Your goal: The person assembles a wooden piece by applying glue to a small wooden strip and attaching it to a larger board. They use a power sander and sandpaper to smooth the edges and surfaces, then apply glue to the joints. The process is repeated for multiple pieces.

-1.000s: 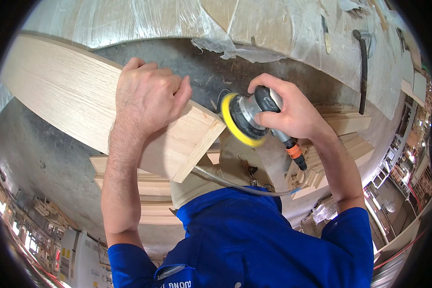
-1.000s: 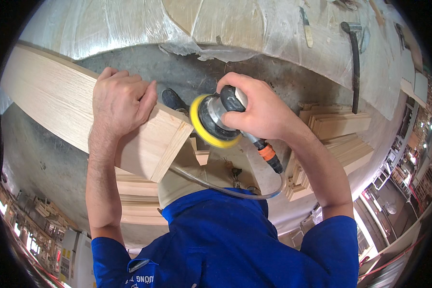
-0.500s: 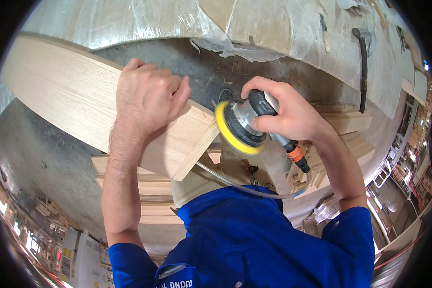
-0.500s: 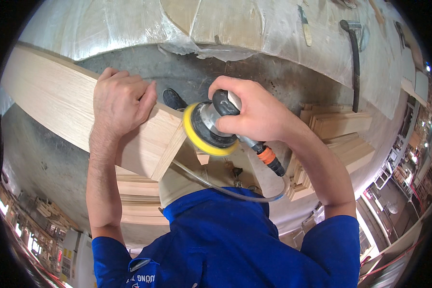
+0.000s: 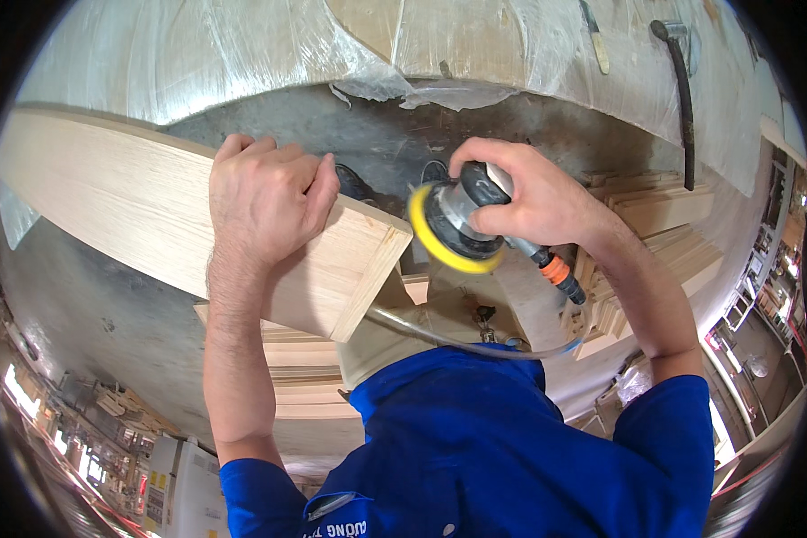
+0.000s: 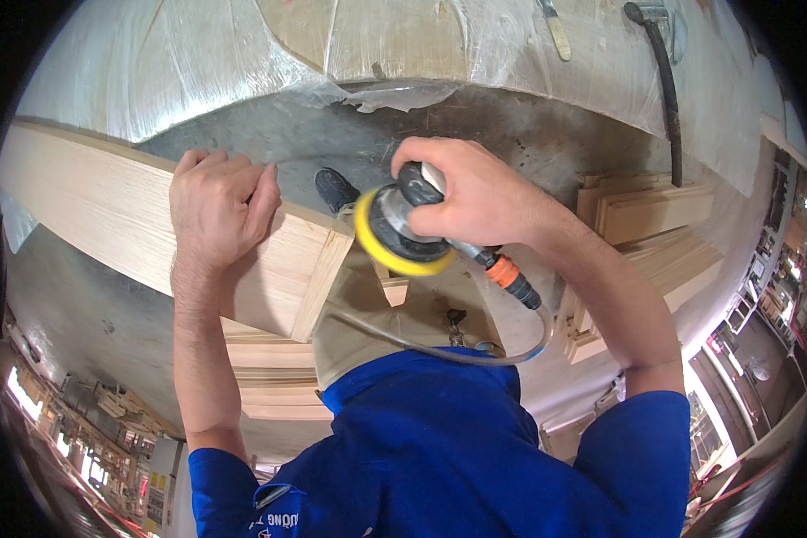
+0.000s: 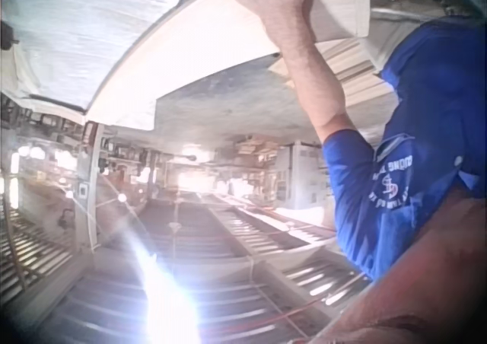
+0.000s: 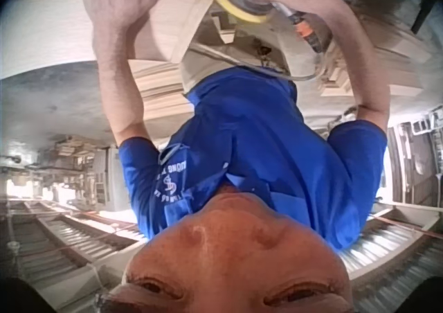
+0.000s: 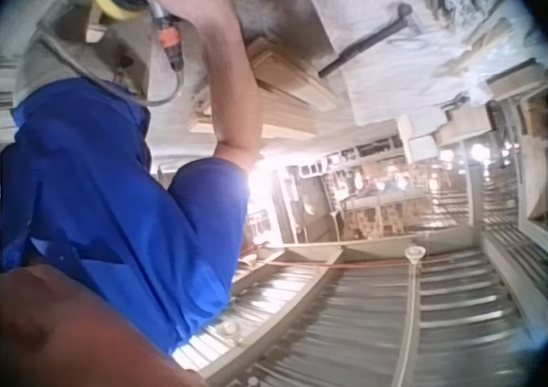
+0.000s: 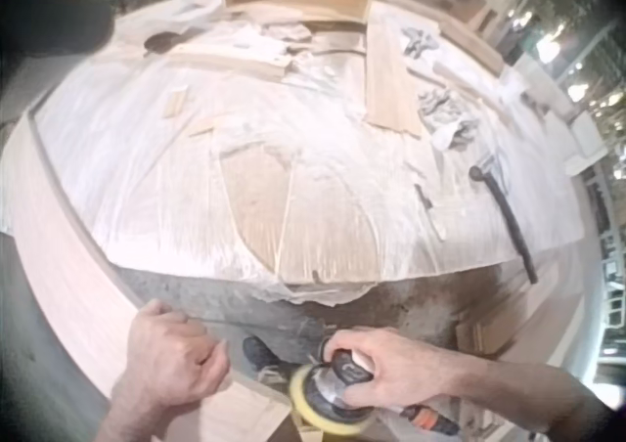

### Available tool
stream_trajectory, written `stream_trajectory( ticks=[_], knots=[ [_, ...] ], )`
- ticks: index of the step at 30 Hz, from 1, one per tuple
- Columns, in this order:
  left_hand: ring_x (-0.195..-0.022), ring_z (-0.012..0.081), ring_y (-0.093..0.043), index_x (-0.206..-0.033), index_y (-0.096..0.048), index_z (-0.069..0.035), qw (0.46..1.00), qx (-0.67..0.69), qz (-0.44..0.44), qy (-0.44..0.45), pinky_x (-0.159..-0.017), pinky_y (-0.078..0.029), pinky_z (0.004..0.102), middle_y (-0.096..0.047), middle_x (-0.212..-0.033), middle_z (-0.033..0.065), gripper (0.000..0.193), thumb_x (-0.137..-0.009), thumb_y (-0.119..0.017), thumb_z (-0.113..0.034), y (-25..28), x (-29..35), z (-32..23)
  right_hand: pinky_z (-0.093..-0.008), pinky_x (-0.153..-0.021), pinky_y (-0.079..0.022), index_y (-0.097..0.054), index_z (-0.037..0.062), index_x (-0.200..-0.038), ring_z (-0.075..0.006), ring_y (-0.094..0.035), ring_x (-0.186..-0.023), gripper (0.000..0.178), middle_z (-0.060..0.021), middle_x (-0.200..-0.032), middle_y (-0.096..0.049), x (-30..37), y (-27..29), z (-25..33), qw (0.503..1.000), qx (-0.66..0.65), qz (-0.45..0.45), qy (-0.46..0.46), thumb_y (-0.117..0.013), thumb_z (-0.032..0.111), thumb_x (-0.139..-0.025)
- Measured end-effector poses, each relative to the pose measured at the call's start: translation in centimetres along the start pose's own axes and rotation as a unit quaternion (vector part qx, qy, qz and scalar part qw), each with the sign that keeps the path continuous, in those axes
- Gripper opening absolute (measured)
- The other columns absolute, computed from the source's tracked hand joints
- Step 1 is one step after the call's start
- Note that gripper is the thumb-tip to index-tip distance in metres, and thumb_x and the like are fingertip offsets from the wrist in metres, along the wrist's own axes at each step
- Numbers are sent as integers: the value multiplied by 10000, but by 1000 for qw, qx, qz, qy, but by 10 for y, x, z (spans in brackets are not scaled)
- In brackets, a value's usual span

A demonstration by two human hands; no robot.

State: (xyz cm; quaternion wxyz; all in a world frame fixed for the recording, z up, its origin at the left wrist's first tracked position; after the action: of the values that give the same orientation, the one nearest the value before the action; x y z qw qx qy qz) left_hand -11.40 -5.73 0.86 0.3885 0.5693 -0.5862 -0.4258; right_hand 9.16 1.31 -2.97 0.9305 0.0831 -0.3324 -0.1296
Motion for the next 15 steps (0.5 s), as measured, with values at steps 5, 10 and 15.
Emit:
stream_trajectory(
  ticks=[5, 10, 15],
  knots=[
    [-558, 240, -550, -562, -643, -116, 1000, 5, 3, 2, -676, -430, 406, -597, -570, 30, 396, -929, -748, -221, 3, -2, -3, -340, -837, -524, -644, 30, -1194, -162, -641, -932, 443, -88, -1016, -665, 4, 1, -1, 998, -67, 9, -2, -765, 122, -779],
    [-552, 237, -541, -565, -632, -111, 1000, 3, 10, -2, -673, -423, 402, -584, -564, 29, 395, -933, -742, -206, 3, -2, -4, -355, -871, -526, -643, 28, -1204, -193, -653, -955, 453, -108, -1036, -663, -1, -8, 7, 996, -88, 30, -19, -765, 116, -777],
    [-549, 239, -536, -569, -628, -107, 1000, 5, 16, -1, -671, -422, 399, -578, -566, 29, 384, -927, -744, -183, 3, -3, -5, -362, -880, -528, -641, 28, -1202, -208, -662, -983, 449, -112, -1068, -663, 13, 0, -2, 999, -24, -13, 34, -763, 99, -775]
  ],
)
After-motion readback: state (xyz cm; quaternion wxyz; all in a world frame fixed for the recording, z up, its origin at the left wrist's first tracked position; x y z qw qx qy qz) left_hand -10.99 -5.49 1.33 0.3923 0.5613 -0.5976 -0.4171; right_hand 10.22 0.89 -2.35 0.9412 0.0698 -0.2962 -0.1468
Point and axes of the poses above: each hand's wrist, its own x-axis away from the middle knuckle, its own y-axis out of the back of the hand, z = x × y, the point moved 10 cm from there along -x, towards the middle knuckle
